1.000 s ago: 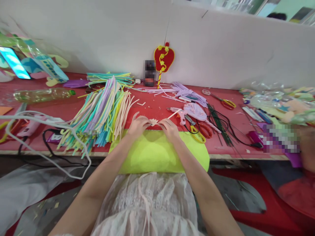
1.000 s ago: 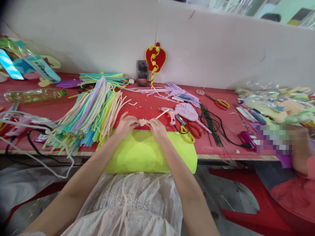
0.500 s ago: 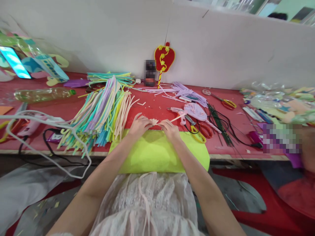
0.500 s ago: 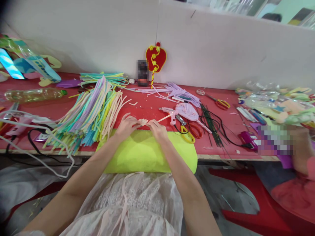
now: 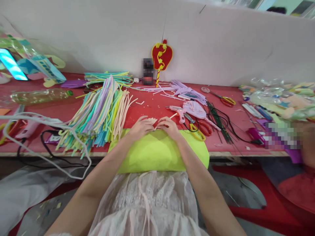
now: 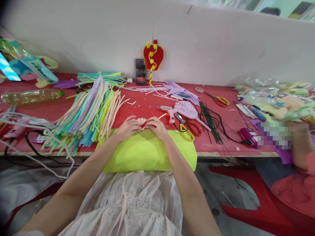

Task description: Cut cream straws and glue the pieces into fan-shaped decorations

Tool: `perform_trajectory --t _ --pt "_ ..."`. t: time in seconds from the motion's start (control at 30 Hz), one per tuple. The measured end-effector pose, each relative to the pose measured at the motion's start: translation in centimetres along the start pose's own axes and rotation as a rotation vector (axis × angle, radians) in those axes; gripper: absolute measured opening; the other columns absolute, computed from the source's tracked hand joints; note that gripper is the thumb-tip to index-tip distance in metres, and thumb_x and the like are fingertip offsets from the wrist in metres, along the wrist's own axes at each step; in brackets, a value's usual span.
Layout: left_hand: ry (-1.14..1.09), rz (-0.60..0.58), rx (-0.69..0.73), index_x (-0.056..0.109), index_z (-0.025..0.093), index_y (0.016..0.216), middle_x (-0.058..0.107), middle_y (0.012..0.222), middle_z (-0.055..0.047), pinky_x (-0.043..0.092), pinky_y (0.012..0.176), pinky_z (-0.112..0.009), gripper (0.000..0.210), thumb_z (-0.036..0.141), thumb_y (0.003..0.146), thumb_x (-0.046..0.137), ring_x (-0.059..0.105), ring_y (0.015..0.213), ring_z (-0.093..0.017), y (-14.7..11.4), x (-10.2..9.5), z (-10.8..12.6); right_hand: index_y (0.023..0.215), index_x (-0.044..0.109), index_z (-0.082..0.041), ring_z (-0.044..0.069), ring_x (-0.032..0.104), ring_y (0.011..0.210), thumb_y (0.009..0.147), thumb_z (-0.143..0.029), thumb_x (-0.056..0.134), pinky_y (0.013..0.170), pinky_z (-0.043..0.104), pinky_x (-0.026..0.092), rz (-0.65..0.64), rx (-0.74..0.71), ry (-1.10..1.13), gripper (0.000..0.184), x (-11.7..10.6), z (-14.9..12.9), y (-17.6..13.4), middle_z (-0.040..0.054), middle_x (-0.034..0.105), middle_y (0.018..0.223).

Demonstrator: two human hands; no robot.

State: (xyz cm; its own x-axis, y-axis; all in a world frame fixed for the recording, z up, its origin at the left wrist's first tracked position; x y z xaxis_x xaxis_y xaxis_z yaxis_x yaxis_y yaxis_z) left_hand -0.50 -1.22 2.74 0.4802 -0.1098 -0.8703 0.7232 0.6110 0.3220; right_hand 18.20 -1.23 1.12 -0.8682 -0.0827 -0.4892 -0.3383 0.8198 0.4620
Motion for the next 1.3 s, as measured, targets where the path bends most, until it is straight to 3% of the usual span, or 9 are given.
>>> perform_trajectory --t 0.33,0.47,0.63,0.8,1.07,1.3 --pt "0.084 -0.014 -0.030 0.067 0.031 0.095 0.068 0.096 0.003 0.005 0.115 -0.048 0.023 0.024 0.088 0.046 0.059 0.100 -0.015 0.0 -0.1 0.3 0.086 0.070 -0.024 0.013 0.055 0.078 0.085 -0.034 0.054 0.071 0.028 0.049 -0.012 0.075 -0.012 0.019 -0.1 0.7 -0.2 0.0036 0.054 0.096" --pt "0.092 0.003 -0.045 0.066 0.033 0.096 0.067 0.094 0.004 0.007 0.115 -0.048 0.026 0.023 0.090 0.043 0.058 0.099 -0.014 -0.1 -0.3 0.5 0.085 0.070 -0.024 0.015 0.055 0.084 0.085 -0.033 0.055 0.075 0.029 0.048 0.010 0.061 -0.024 0.018 0.0 0.7 -0.2 0.0037 0.054 0.095" --pt "0.034 0.098 -0.072 0.067 0.032 0.096 0.069 0.097 0.003 0.005 0.115 -0.047 0.021 0.027 0.088 0.049 0.058 0.103 -0.015 0.0 -0.2 -0.1 0.086 0.069 -0.023 0.011 0.053 0.066 0.082 -0.040 0.059 0.062 0.027 0.050 0.025 0.130 0.056 0.020 -0.1 1.1 -0.2 0.0033 0.053 0.094" --pt "-0.011 0.085 -0.102 0.067 0.031 0.100 0.068 0.107 0.001 0.001 0.115 -0.049 0.020 0.027 0.087 0.052 0.055 0.113 -0.017 0.0 0.3 -0.7 0.085 0.069 -0.023 0.010 0.054 0.065 0.080 -0.043 0.059 0.060 0.026 0.050 0.036 0.144 0.074 0.023 -0.2 1.3 -0.3 0.0032 0.053 0.095" --pt "-0.033 0.094 -0.085 0.067 0.028 0.096 0.069 0.105 0.000 0.001 0.115 -0.049 0.018 0.028 0.087 0.052 0.059 0.108 -0.016 0.0 0.4 -1.0 0.084 0.070 -0.023 0.009 0.053 0.063 0.080 -0.041 0.062 0.060 0.025 0.049 0.038 0.143 0.142 0.020 -0.2 1.0 -0.2 0.0028 0.054 0.094" --pt "-0.024 0.092 -0.071 0.068 0.028 0.092 0.070 0.097 0.001 0.008 0.114 -0.048 0.018 0.029 0.087 0.051 0.056 0.110 -0.017 -0.3 -0.2 -1.2 0.089 0.072 -0.026 0.013 0.057 0.080 0.084 -0.033 0.057 0.075 0.028 0.048 0.021 0.039 0.000 0.017 0.3 0.8 0.0 0.0033 0.059 0.093"
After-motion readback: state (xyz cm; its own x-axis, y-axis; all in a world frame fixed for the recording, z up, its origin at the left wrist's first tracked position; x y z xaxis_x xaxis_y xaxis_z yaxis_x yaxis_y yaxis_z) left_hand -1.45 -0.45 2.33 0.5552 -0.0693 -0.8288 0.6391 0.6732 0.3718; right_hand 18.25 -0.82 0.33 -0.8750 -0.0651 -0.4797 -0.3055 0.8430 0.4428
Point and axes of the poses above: each hand's wrist, its own y-axis towards the middle knuckle, its own x-axis out of the palm, z = x × y, the point moved 3 cm from there along y, towards the middle knuckle
